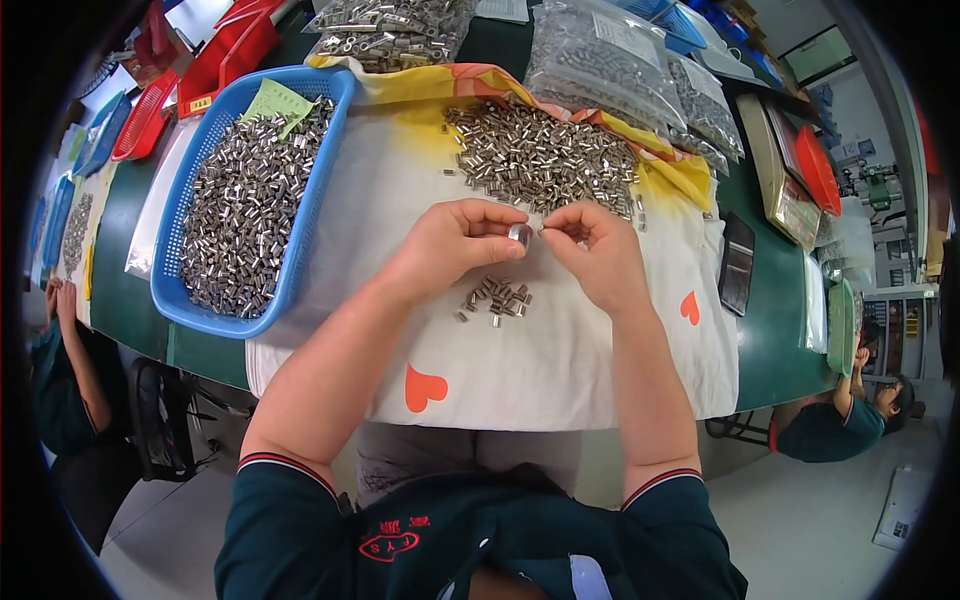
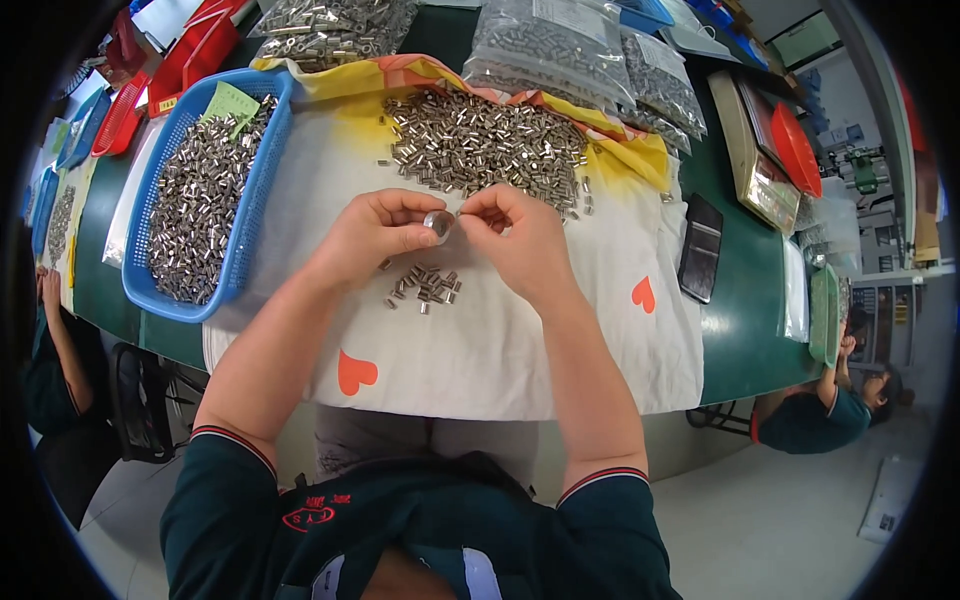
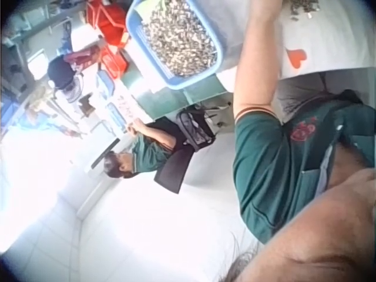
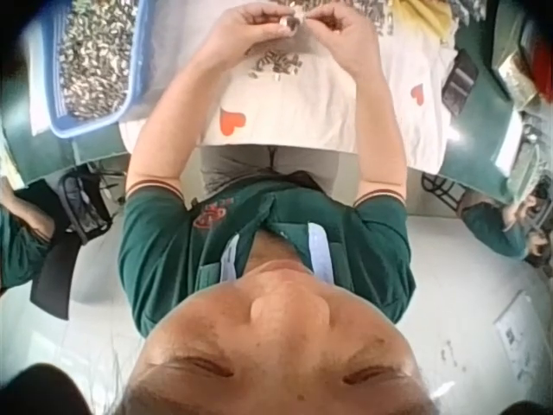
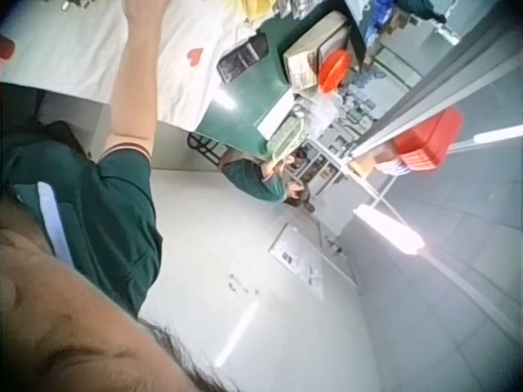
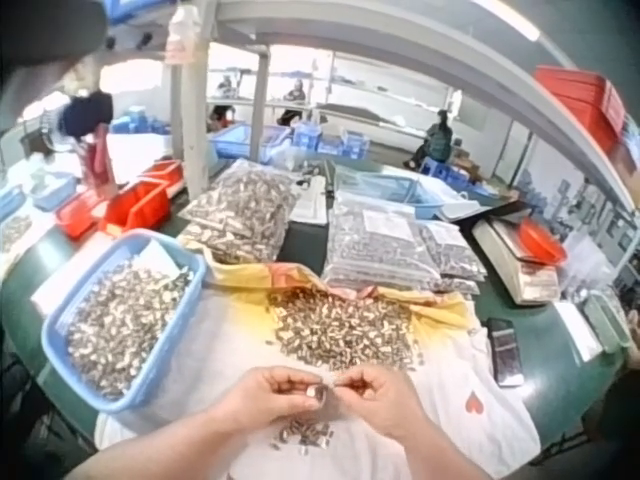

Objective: Assembling small metal components by hand at a manufacturing workbench.

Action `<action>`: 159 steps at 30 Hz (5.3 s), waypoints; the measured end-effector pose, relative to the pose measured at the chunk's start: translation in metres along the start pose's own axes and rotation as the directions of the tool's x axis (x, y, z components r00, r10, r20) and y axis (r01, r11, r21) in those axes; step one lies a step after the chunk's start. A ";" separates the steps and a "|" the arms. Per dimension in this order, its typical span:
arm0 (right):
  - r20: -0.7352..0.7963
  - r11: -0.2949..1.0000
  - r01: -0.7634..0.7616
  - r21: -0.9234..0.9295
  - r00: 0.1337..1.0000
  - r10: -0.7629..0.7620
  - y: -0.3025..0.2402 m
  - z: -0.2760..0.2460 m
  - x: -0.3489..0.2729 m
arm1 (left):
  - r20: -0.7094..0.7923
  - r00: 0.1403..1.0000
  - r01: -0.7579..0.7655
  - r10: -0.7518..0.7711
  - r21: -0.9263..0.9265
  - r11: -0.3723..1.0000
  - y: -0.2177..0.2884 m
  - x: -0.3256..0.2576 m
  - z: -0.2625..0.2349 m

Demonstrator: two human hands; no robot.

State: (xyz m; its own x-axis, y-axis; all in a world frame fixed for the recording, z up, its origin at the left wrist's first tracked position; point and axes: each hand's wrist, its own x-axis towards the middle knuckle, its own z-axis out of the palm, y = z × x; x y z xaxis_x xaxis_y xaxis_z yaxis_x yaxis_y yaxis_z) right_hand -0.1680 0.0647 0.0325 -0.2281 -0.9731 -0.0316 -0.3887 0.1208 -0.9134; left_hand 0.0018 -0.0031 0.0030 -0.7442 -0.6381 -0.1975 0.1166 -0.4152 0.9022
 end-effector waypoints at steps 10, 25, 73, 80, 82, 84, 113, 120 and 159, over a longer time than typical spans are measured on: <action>0.041 0.912 0.317 -0.260 0.947 -0.318 -0.006 0.008 -0.015 | 0.006 0.999 -0.032 0.032 0.034 0.999 -0.005 0.002 0.001; 0.186 0.990 0.054 -0.128 0.982 -0.029 0.000 -0.012 0.007 | 0.090 0.996 -0.026 -0.009 0.382 0.924 0.001 -0.005 0.009; 0.238 1.000 -0.014 -0.016 0.971 0.017 -0.001 -0.014 -0.005 | 0.070 0.996 0.033 -0.052 0.255 0.966 0.001 -0.003 0.007; 0.159 0.610 0.421 -0.671 0.886 -0.436 0.023 0.018 0.040 | 0.127 0.992 -0.022 -0.021 0.324 0.946 -0.001 -0.002 0.003; 0.155 0.621 0.416 -0.664 0.890 -0.430 0.021 0.018 0.037 | 0.109 0.994 -0.026 -0.008 0.309 0.951 -0.001 -0.002 0.003; 0.148 0.633 0.407 -0.659 0.895 -0.421 0.014 0.014 0.028 | 0.080 0.997 -0.006 -0.012 0.227 0.974 -0.001 0.000 0.003; 0.166 0.993 0.033 -0.117 0.986 -0.013 -0.002 -0.003 -0.010 | 0.022 1.000 -0.008 0.005 0.126 0.992 -0.006 -0.002 0.002; 0.155 0.870 0.290 -0.399 0.956 -0.248 0.001 0.012 0.030 | 0.105 0.994 -0.029 -0.016 0.410 0.912 0.002 -0.009 0.006; 0.090 0.976 0.178 -0.122 0.982 -0.167 -0.005 0.001 -0.016 | 0.000 1.000 -0.016 0.016 0.101 0.995 -0.002 0.000 0.003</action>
State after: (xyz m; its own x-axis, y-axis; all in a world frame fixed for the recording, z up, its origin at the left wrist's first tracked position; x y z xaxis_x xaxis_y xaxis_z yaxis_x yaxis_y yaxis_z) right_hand -0.1613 0.0800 0.0369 -0.0785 -0.9933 0.0853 -0.5292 -0.0310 -0.8479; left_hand -0.0002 -0.0003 0.0021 -0.7426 -0.6443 -0.1831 0.0614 -0.3377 0.9392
